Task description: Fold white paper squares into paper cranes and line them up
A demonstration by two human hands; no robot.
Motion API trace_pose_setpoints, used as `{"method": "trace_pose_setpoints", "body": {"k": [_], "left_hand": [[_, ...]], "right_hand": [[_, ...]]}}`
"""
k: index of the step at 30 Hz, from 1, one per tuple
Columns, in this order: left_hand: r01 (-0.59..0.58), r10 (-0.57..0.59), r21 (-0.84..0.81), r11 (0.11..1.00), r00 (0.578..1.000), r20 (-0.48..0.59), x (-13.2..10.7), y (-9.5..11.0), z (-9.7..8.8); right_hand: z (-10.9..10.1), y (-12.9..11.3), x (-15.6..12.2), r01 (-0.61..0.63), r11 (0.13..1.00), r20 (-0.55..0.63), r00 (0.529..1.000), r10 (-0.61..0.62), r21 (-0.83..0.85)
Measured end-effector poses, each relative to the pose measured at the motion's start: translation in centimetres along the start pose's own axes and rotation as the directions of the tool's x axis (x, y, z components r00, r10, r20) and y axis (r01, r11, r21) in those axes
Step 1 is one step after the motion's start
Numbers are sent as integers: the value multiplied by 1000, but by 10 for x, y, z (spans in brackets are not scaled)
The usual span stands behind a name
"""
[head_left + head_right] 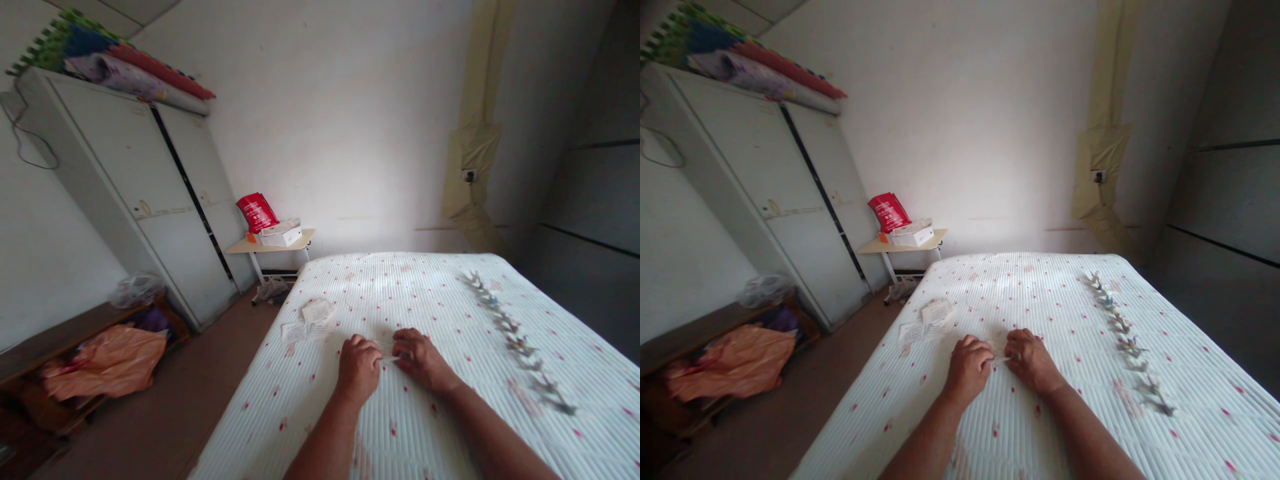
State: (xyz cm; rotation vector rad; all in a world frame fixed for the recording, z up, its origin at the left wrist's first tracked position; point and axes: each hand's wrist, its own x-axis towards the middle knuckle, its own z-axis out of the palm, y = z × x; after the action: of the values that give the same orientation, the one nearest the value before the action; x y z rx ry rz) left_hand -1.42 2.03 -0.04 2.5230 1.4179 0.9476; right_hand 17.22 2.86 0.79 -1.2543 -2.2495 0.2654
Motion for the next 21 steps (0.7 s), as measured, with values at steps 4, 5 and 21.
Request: {"method": "trace_pose_setpoints", "body": {"k": [4, 5, 21], "left_hand": [[-4, 4, 4, 1000, 1000, 5, 0, -1, 1], [-6, 6, 4, 1000, 1000, 8, 0, -1, 1], [81, -82, 51, 995, 996, 17, -1, -7, 1]], "right_hand": [[0, 1, -4, 63, 998, -38, 997, -62, 21], [0, 1, -5, 66, 998, -40, 997, -65, 20], [2, 8, -7, -22, 998, -10, 1000, 23, 59]]}}
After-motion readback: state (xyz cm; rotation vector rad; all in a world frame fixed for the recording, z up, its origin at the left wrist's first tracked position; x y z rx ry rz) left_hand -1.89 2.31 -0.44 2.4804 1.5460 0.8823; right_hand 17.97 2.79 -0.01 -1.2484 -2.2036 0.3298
